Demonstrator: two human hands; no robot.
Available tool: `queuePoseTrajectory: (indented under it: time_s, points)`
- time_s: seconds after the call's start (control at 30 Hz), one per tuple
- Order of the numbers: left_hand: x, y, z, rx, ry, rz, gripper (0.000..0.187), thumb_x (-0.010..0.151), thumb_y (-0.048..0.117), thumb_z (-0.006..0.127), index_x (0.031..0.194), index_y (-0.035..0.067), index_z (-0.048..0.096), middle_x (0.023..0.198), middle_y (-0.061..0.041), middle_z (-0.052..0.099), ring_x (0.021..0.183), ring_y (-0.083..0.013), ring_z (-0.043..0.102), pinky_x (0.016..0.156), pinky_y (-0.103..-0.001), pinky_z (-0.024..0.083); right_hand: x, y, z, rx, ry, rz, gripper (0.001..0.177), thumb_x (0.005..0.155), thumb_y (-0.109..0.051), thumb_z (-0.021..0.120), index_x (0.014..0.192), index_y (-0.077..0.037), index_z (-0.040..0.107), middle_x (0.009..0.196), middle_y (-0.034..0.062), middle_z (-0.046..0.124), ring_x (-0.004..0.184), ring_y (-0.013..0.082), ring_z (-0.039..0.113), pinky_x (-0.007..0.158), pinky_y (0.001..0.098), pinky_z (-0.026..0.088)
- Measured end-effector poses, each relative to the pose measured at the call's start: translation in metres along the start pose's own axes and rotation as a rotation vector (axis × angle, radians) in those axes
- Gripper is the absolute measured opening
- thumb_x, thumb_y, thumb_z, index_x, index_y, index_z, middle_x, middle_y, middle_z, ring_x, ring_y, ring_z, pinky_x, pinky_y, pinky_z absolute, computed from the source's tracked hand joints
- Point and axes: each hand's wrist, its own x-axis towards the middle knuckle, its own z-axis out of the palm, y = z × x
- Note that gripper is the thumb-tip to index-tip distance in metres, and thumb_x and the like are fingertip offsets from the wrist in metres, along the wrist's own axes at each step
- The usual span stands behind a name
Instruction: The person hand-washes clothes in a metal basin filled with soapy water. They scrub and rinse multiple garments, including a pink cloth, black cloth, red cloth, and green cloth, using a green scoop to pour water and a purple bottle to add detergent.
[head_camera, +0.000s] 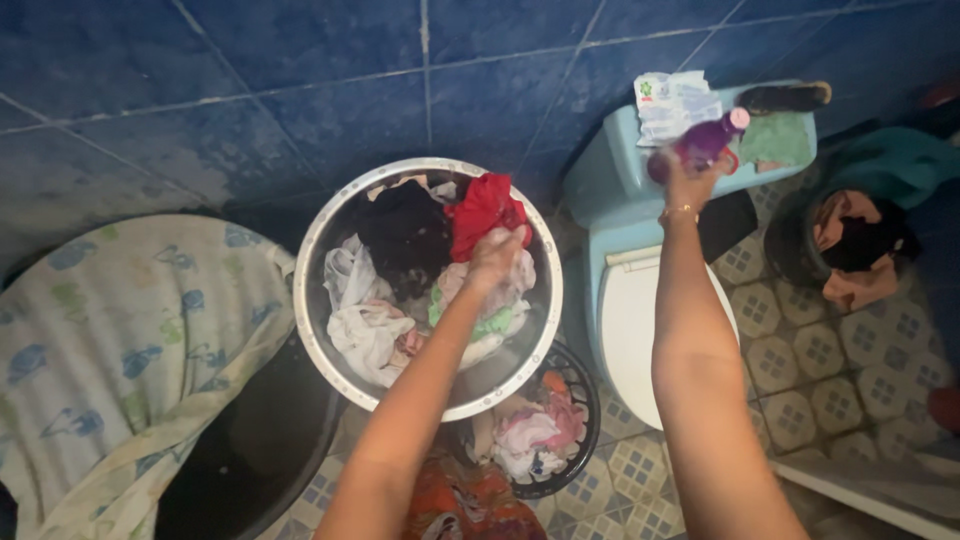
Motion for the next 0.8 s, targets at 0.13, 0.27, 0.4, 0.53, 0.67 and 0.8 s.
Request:
queuePoseTrajectory:
  time_s: [0.13,0.27,0.4,0.53,0.67,0.8]
  points:
    - [0.017,-0.026,-0.002,0.157,0.16,0.025,0.054,0.104,0.056,0.056,0.083,0.009,0.072,0.074,-0.01,0.069,0.074,-0.0238,0.066,0.069,-0.035,0.048,-0.016,-0.017,-0.011,-0.274,-0.053,-0.235,0.097,0.08,-0.016,0.09,0.155,0.003,0.03,0.142,0.0212,0.054,0.128,0.0292,0.057,0.111,0.039,0.044]
    - [0.008,-0.032,-0.012,-0.485,-0.097,-0.037,0.034,0.1,0.038,0.057,0.097,0.006,0.067,0.08,-0.01,0.065,0.072,-0.0225,0.063,0.063,-0.035,0.048,-0.084,-0.076,-0.02,-0.473,-0.307,-0.561,0.083,0.073,-0.012,0.09,0.147,-0.004,0.055,0.134,0.0206,0.058,0.128,0.0391,0.056,0.113,0.0434,0.044]
    - [-0.021,-0.002,-0.021,-0.831,-0.444,-0.064,0.024,0.092,0.021,0.058,0.11,0.005,0.062,0.084,-0.01,0.064,0.071,-0.02,0.063,0.061,-0.032,0.05,-0.159,-0.154,-0.008,-0.761,-0.558,-0.767,0.075,0.064,-0.018,0.092,0.134,-0.02,0.066,0.125,0.0153,0.06,0.121,0.0371,0.056,0.104,0.0523,0.042]
    - [-0.047,0.044,-0.031,-0.925,-0.604,0.031,0.04,0.084,0.003,0.06,0.123,0.004,0.058,0.089,-0.009,0.063,0.069,-0.0175,0.063,0.059,-0.03,0.051,-0.2,-0.203,0.01,-0.965,-0.687,-0.906,0.069,0.059,-0.018,0.089,0.124,-0.031,0.069,0.123,0.0088,0.06,0.122,0.0319,0.057,0.107,0.0646,0.036]
    - [-0.07,0.071,-0.049,-0.907,-0.683,0.059,0.05,0.079,-0.009,0.061,0.128,0.003,0.054,0.092,-0.008,0.061,0.069,-0.0163,0.061,0.058,-0.029,0.05,-0.215,-0.217,0.011,-0.996,-0.61,-0.952,0.063,0.066,-0.01,0.084,0.123,-0.033,0.072,0.124,0.0056,0.06,0.125,0.0286,0.057,0.112,0.0671,0.034]
    - [-0.083,0.087,-0.068,-1.022,-0.89,0.09,0.046,0.082,-0.009,0.063,0.126,0.0,0.052,0.088,-0.007,0.056,0.068,-0.0165,0.057,0.056,-0.03,0.046,-0.212,-0.222,0.014,-0.902,-0.618,-1.057,0.055,0.073,-0.007,0.083,0.121,-0.033,0.072,0.122,0.0047,0.061,0.123,0.0271,0.058,0.114,0.0658,0.033]
